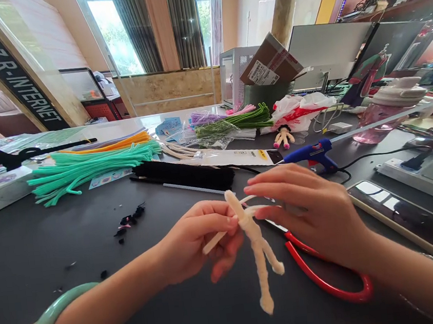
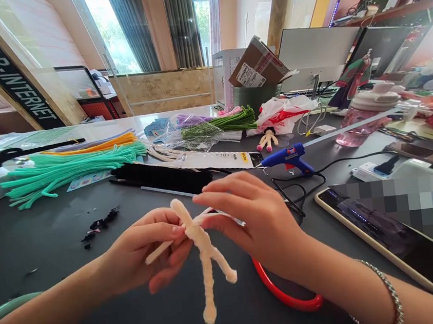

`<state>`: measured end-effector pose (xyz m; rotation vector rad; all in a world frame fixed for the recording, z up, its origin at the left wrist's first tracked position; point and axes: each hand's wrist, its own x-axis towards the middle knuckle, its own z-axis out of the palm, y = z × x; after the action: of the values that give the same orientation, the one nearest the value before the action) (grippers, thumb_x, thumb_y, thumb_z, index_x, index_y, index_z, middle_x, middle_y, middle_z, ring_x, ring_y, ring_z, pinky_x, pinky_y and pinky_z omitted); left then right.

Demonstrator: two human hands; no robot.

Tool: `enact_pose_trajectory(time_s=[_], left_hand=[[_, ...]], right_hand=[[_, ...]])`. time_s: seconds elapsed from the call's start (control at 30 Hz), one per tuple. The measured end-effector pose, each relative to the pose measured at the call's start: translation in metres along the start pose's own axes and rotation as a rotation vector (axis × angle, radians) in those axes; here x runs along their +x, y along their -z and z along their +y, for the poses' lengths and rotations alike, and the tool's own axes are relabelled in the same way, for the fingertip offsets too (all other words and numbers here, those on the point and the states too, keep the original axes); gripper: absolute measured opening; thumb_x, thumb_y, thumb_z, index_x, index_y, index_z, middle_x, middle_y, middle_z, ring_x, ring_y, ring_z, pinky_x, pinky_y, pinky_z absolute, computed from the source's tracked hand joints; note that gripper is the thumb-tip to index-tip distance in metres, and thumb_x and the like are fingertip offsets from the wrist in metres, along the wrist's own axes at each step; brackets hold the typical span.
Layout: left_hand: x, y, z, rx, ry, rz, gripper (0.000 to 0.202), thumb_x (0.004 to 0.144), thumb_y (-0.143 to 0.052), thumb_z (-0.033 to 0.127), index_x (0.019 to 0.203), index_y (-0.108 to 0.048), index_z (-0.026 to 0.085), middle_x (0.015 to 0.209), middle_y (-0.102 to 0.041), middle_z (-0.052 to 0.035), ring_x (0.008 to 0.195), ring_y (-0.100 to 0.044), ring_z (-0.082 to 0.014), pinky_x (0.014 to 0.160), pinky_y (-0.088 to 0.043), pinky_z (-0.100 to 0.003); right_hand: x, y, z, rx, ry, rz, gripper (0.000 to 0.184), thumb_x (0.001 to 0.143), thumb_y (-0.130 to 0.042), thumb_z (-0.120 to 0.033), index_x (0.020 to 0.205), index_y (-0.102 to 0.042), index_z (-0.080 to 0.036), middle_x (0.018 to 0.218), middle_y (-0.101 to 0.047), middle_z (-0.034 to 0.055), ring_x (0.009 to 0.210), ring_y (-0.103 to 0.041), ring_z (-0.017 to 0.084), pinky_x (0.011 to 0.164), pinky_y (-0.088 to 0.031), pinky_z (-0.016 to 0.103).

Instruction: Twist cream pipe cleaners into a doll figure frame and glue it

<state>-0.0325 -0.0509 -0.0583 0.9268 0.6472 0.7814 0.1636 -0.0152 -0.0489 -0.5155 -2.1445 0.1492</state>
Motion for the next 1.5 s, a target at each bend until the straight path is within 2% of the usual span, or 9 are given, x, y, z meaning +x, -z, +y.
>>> enact_pose_trajectory(time_s=[0.13,0.3,0.5,0.73,0.83,0.93,1.13,1.3,1.5], left_hand=[[-0.001,0.003,0.004,0.006,0.081,-0.044,0.011,0.077,-0.059,0.021,0.069,-0.055,0.014,0.047,-0.047,0.0058,0.03,-0.036,-0.0026,0.03,-0.026,-0.011],[0.001,0.003,0.007,0.061,0.044,0.077,0.021,0.076,-0.064,0.023,0.063,-0.05,0.013,0.048,-0.04,0.0077,0.034,-0.027,-0.0001,0.033,-0.019,-0.012],[0.006,0.004,0.001,0.115,-0.055,0.188,0.017,0.074,-0.066,0.025,0.066,-0.059,0.011,0.052,-0.043,0.0055,0.039,-0.031,-0.0012,0.039,-0.022,-0.015],[0.012,0.013,-0.009,0.263,-0.097,0.342,0.017,0.079,-0.061,0.026,0.074,-0.065,0.01,0.061,-0.054,0.0008,0.047,-0.043,-0.0041,0.045,-0.034,-0.017],[0.013,0.012,-0.011,0.361,-0.175,0.432,0.012,0.08,-0.06,0.022,0.086,-0.063,0.012,0.061,-0.057,0.0022,0.048,-0.049,-0.0059,0.046,-0.04,-0.018],[0.011,0.01,-0.012,0.492,-0.259,0.468,0.008,0.079,-0.061,0.021,0.083,-0.059,0.014,0.061,-0.06,0.0025,0.05,-0.056,-0.0091,0.047,-0.044,-0.02],[0.009,0.006,-0.016,0.616,-0.326,0.46,0.007,0.081,-0.057,0.02,0.077,-0.055,0.015,0.059,-0.061,0.0023,0.052,-0.059,-0.011,0.051,-0.05,-0.023],[0.008,0.003,-0.017,0.701,-0.334,0.444,0.01,0.082,-0.055,0.024,0.076,-0.056,0.016,0.058,-0.06,0.0015,0.056,-0.06,-0.0126,0.054,-0.05,-0.024],[0.006,0.001,-0.015,0.789,-0.316,0.472,0.013,0.082,-0.055,0.026,0.075,-0.058,0.016,0.061,-0.061,-0.0004,0.06,-0.06,-0.0143,0.06,-0.051,-0.026]], right_hand=[[-0.002,-0.003,-0.004,0.148,-0.063,-0.196,0.014,0.088,-0.056,-0.015,0.091,-0.069,-0.019,0.083,-0.073,0.0008,0.072,-0.066,0.011,0.066,-0.05,0.017],[-0.005,-0.01,-0.001,0.143,-0.22,-0.2,0.017,0.085,-0.056,-0.014,0.085,-0.072,-0.02,0.076,-0.074,-0.0004,0.06,-0.065,0.011,0.058,-0.047,0.018],[-0.005,-0.019,0.007,0.292,-0.414,-0.193,0.023,0.085,-0.052,-0.015,0.085,-0.074,-0.021,0.06,-0.069,-0.0027,0.054,-0.063,0.01,0.055,-0.046,0.018],[-0.007,-0.025,0.016,0.461,-0.624,-0.185,0.019,0.084,-0.053,-0.02,0.084,-0.073,-0.019,0.064,-0.067,-0.0004,0.058,-0.062,0.012,0.058,-0.048,0.022],[-0.008,-0.028,0.019,0.542,-0.711,-0.172,0.017,0.081,-0.056,-0.024,0.08,-0.071,-0.017,0.063,-0.065,0.0004,0.057,-0.061,0.013,0.057,-0.048,0.024],[-0.007,-0.03,0.02,0.628,-0.787,-0.174,0.016,0.078,-0.059,-0.028,0.075,-0.068,-0.015,0.059,-0.061,-0.0006,0.056,-0.059,0.012,0.056,-0.047,0.024],[-0.009,-0.035,0.018,0.75,-0.78,-0.215,0.02,0.078,-0.06,-0.034,0.075,-0.067,-0.016,0.068,-0.061,0.0003,0.061,-0.054,0.011,0.06,-0.046,0.025],[-0.013,-0.036,0.015,0.609,-0.735,-0.279,0.025,0.078,-0.062,-0.038,0.078,-0.069,-0.015,0.064,-0.056,-0.0004,0.058,-0.045,0.01,0.053,-0.039,0.023],[-0.013,-0.034,0.014,0.574,-0.715,-0.264,0.029,0.081,-0.058,-0.04,0.076,-0.07,-0.014,0.066,-0.06,0.0022,0.058,-0.05,0.012,0.051,-0.04,0.024]])
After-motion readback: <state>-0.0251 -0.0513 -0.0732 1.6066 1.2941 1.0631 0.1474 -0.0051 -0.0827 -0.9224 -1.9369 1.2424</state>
